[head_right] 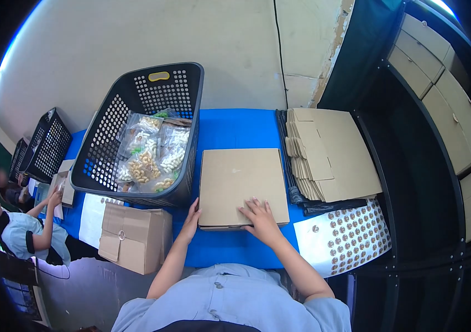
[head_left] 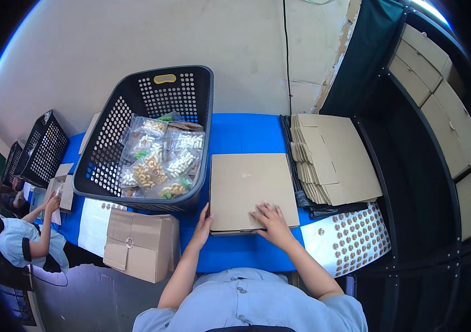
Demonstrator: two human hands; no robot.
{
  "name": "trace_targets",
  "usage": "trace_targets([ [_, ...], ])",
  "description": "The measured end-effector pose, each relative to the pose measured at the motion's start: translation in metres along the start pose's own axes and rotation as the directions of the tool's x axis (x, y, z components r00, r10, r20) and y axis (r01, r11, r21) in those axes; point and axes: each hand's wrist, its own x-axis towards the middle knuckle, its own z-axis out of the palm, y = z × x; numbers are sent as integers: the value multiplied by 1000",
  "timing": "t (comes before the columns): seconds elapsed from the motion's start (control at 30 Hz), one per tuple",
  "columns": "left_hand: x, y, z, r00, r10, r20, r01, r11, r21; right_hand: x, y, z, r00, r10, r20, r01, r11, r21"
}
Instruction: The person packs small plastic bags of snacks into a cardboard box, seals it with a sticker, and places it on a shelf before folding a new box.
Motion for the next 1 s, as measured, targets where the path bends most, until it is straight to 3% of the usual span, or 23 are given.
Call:
trace_targets([
  [0.4,5,-7,-1,1000,6,-13,-6,999,-32,1,5,-4,1000,9,-11,-8,996,87],
  [1.0,9,-13,-3,1000,18,-18,-18,1000,8,2,11,5,999,-23,25,23,999,32],
])
